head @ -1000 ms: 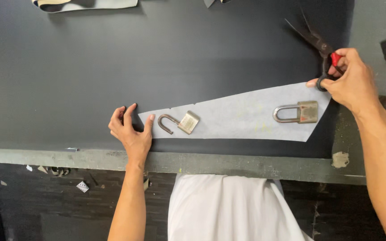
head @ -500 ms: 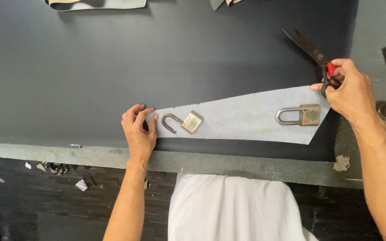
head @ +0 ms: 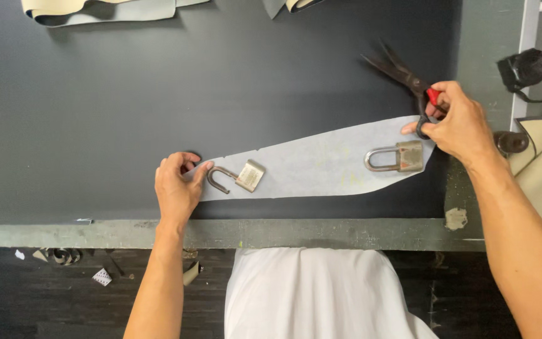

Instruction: The person uses shears to cut a dark sheet of material along a paper template, then flips the template and cuts a light-colored sheet of material. The person repeatedly adjusts the template and material, using padlocks to hold the template in place while cutting.

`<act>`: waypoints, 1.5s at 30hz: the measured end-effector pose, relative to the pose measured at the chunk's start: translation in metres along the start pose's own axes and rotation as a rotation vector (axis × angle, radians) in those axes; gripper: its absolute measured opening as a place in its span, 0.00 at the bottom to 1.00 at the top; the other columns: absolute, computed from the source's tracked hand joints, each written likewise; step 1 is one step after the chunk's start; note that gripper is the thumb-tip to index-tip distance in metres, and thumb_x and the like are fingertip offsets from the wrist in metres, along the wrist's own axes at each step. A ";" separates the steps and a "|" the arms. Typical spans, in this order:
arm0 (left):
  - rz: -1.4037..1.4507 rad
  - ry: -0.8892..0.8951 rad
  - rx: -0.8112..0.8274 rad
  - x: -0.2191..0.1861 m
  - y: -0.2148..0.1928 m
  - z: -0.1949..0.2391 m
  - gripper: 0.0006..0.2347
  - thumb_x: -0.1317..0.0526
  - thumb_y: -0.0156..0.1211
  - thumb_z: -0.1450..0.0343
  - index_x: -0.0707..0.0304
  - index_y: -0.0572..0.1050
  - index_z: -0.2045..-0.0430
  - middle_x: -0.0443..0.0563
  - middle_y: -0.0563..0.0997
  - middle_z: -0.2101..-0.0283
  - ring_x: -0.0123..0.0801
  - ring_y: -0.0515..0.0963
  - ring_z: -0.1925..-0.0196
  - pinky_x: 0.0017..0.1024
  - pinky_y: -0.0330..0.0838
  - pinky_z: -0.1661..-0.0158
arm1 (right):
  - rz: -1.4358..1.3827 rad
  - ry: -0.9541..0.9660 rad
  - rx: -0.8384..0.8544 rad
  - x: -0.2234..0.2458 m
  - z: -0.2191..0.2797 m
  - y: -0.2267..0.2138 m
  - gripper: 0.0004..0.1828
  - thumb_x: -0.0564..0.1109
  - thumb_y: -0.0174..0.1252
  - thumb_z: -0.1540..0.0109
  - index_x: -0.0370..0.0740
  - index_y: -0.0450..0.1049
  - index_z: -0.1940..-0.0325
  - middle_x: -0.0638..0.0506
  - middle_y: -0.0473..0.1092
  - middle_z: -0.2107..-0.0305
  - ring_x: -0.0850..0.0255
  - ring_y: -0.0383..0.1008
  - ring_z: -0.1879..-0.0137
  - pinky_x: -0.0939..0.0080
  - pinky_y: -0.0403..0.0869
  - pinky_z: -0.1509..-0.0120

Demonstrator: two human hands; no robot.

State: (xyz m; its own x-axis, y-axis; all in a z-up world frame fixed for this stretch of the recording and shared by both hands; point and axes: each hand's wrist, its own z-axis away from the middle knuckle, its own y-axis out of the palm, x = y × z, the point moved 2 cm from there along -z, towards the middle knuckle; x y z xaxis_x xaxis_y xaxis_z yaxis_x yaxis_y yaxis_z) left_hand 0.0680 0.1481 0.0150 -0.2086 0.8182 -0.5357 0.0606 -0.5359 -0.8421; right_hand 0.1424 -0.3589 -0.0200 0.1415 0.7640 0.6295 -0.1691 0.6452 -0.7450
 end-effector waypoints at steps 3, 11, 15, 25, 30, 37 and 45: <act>-0.067 0.041 0.043 0.004 0.003 -0.003 0.11 0.56 0.76 0.34 0.62 0.79 0.74 0.46 0.74 0.73 0.37 0.70 0.67 0.36 0.64 0.59 | -0.008 -0.004 -0.008 0.000 -0.002 0.001 0.42 0.48 0.81 0.52 0.31 0.69 0.40 0.48 0.73 0.64 0.59 0.74 0.57 0.58 0.74 0.48; -0.075 0.036 0.036 0.011 0.009 -0.005 0.11 0.55 0.74 0.34 0.62 0.80 0.76 0.46 0.78 0.70 0.37 0.73 0.64 0.36 0.65 0.57 | 0.014 0.051 0.002 -0.005 -0.001 0.004 0.42 0.51 0.81 0.52 0.33 0.69 0.41 0.50 0.73 0.64 0.60 0.73 0.58 0.58 0.75 0.52; -0.088 0.012 0.038 0.014 0.009 -0.005 0.11 0.56 0.74 0.33 0.63 0.80 0.76 0.47 0.78 0.69 0.38 0.73 0.64 0.36 0.65 0.57 | -0.021 0.032 -0.015 -0.005 0.000 0.005 0.43 0.51 0.81 0.51 0.33 0.70 0.39 0.49 0.73 0.62 0.59 0.74 0.56 0.58 0.75 0.48; -0.059 -0.061 0.023 -0.003 0.001 -0.005 0.09 0.57 0.73 0.33 0.63 0.80 0.71 0.48 0.78 0.65 0.39 0.73 0.62 0.36 0.67 0.57 | -0.023 -0.014 -0.050 -0.001 0.005 0.003 0.43 0.49 0.79 0.49 0.31 0.68 0.37 0.48 0.74 0.60 0.57 0.76 0.53 0.56 0.74 0.44; -0.176 0.247 -0.163 -0.055 -0.002 -0.002 0.13 0.60 0.71 0.29 0.65 0.78 0.55 0.58 0.76 0.50 0.49 0.73 0.48 0.46 0.65 0.49 | -0.192 0.020 -0.192 0.007 0.050 -0.012 0.41 0.43 0.79 0.47 0.31 0.66 0.35 0.48 0.75 0.59 0.59 0.74 0.50 0.59 0.73 0.45; 0.269 0.688 0.295 -0.173 0.103 0.021 0.24 0.58 0.71 0.32 0.64 0.71 0.42 0.63 0.69 0.34 0.57 0.66 0.31 0.51 0.61 0.33 | -0.860 0.288 -0.117 0.002 0.200 0.010 0.23 0.34 0.65 0.43 0.35 0.70 0.44 0.52 0.73 0.69 0.65 0.76 0.63 0.63 0.78 0.55; -0.010 1.154 0.621 -0.263 0.215 0.020 0.39 0.45 0.72 0.40 0.63 0.65 0.36 0.63 0.61 0.30 0.55 0.57 0.27 0.49 0.49 0.29 | -0.794 0.961 0.270 0.002 0.369 0.088 0.20 0.35 0.72 0.46 0.34 0.79 0.51 0.48 0.80 0.77 0.62 0.81 0.70 0.61 0.78 0.62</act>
State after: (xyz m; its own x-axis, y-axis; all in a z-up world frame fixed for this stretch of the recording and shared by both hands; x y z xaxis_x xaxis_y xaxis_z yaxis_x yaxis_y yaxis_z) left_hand 0.1163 -0.1865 -0.0241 0.7631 0.3626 -0.5350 -0.4580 -0.2807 -0.8435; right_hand -0.2321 -0.3005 -0.0029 0.9215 -0.0634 0.3831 0.1094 0.9890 -0.0994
